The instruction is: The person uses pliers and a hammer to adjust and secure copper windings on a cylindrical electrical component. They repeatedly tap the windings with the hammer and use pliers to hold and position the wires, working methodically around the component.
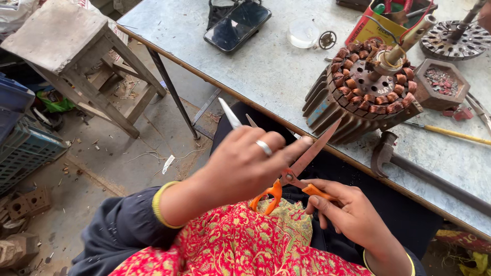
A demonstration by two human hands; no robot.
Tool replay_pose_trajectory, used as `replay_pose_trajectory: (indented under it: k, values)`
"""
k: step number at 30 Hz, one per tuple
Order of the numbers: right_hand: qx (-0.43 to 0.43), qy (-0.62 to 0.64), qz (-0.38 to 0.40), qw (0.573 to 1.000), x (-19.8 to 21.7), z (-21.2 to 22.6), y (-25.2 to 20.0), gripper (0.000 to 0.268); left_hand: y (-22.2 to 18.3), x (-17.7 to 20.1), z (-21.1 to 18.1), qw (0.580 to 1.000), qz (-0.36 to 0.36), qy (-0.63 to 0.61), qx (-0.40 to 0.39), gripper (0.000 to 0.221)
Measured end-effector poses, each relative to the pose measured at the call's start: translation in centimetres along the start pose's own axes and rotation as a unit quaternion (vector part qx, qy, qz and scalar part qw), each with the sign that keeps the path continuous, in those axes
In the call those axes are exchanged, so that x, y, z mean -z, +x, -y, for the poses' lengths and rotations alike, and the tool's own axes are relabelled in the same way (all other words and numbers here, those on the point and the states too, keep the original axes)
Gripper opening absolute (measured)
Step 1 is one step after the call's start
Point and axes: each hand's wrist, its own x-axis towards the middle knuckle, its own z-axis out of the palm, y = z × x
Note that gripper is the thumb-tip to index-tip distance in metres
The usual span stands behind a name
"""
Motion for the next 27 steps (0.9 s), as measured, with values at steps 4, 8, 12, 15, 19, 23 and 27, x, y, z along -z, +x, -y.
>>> replay_pose_trajectory:
  k: [4, 8, 12, 15, 19, 23, 27]
  values:
    - [0.014, -0.019, 0.006, 1.0, -0.5, -0.4, -0.4, 0.04, 0.9, -0.9, -1.2, 0.999, -0.024, -0.027, 0.007, 0.065]
    - [0.032, -0.029, 0.018, 0.999, -0.5, -1.1, -0.5, 0.039, 2.0, -1.5, -1.6, 0.998, -0.038, -0.047, 0.021, 0.058]
    - [0.036, -0.071, 0.003, 0.997, -0.5, -1.8, -0.1, 0.044, 2.4, -1.4, -2.3, 0.991, -0.026, -0.127, 0.032, 0.052]
    - [0.058, -0.15, -0.006, 0.987, -0.5, -2.5, 0.0, 0.04, 2.4, -1.1, -2.7, 0.977, -0.013, -0.209, 0.025, 0.041]
    - [0.3, -0.226, -0.05, 0.925, 0.2, -2.7, -0.1, 0.031, 2.5, 0.6, -2.9, 0.969, -0.034, -0.245, 0.003, 0.03]
    - [0.042, -0.066, -0.091, 0.993, 2.2, -2.5, -1.7, 0.043, 2.1, 3.5, -2.0, 0.962, -0.075, -0.259, 0.038, 0.036]
    - [0.085, 0.026, -0.155, 0.984, 3.6, -2.6, -3.4, 0.045, 1.9, 4.0, -1.7, 0.955, -0.114, -0.226, 0.155, 0.053]
